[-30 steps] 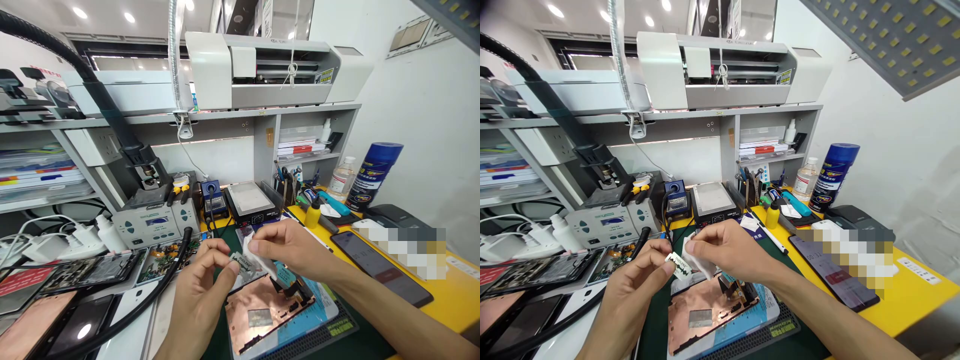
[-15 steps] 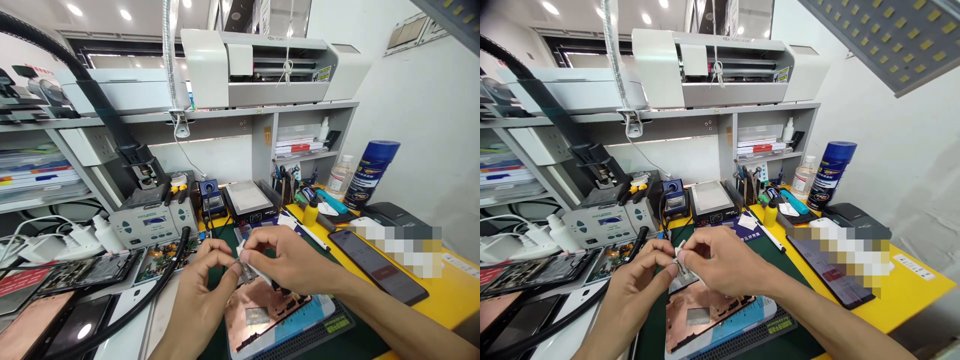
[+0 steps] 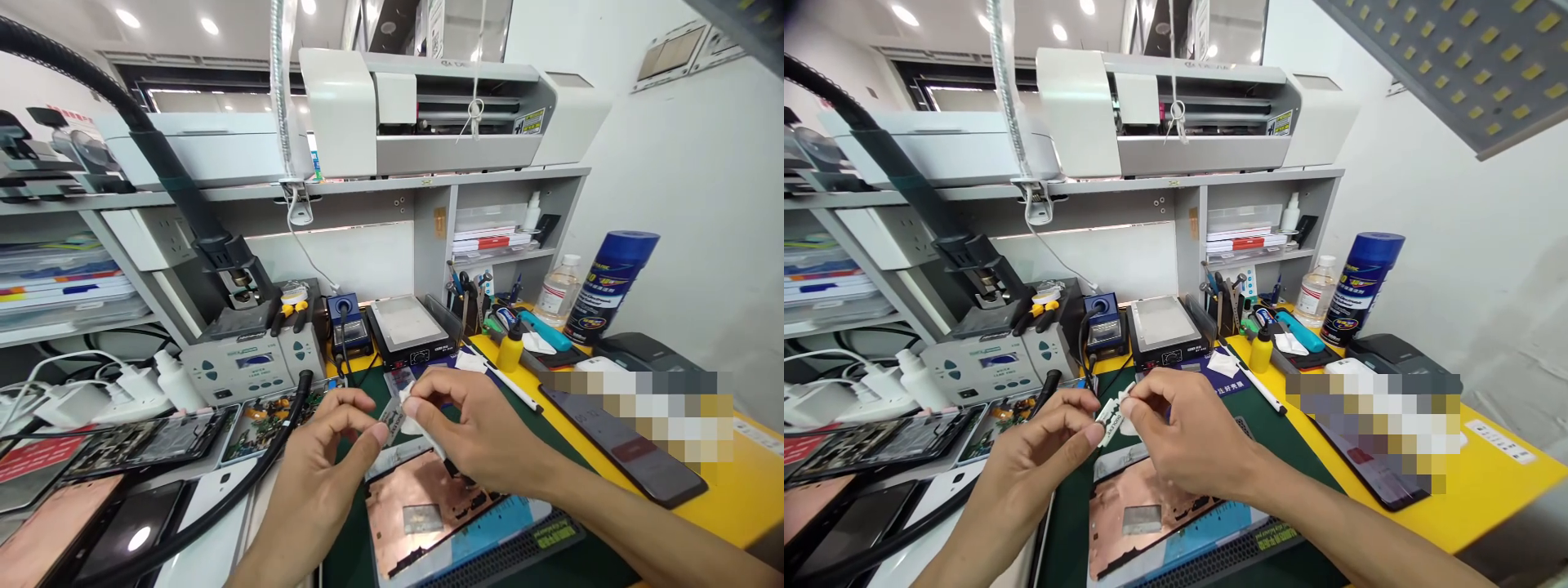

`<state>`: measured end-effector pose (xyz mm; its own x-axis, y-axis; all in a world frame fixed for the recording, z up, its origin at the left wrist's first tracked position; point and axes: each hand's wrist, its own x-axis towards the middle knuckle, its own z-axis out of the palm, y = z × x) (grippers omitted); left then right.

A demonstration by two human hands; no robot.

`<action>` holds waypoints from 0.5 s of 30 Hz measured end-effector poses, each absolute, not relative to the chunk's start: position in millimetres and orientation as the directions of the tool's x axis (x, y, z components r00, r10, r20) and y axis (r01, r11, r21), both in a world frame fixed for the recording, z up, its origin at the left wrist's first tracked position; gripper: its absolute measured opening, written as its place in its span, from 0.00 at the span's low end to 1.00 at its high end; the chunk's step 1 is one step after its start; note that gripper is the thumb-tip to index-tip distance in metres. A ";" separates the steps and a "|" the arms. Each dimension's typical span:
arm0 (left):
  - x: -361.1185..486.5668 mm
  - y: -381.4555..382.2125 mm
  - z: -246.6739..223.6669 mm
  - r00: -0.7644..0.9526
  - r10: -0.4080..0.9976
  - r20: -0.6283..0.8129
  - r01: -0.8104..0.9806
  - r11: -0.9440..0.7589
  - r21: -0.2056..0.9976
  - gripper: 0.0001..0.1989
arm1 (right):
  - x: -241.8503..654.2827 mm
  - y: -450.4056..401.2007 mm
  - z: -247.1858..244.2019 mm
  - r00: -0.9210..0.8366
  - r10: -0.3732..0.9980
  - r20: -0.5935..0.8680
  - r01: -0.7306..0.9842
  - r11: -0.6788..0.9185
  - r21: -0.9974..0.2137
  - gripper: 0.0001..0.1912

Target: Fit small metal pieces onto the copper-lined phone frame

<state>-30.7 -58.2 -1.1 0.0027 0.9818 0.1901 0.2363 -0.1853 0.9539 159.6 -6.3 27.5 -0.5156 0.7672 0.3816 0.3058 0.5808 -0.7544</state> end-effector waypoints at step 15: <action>-51.7 -58.4 13.7 0.211 0.970 0.117 0.347 -0.186 0.919 0.13 | 178.1 11.3 33.4 -0.541 0.823 0.171 0.100 0.265 -0.959 0.14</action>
<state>-51.7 -58.4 13.7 0.2113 0.9704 0.1169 0.3465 -0.1862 0.9194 178.1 11.3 33.4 -0.5412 0.8233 0.1712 0.0996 0.2649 -0.9591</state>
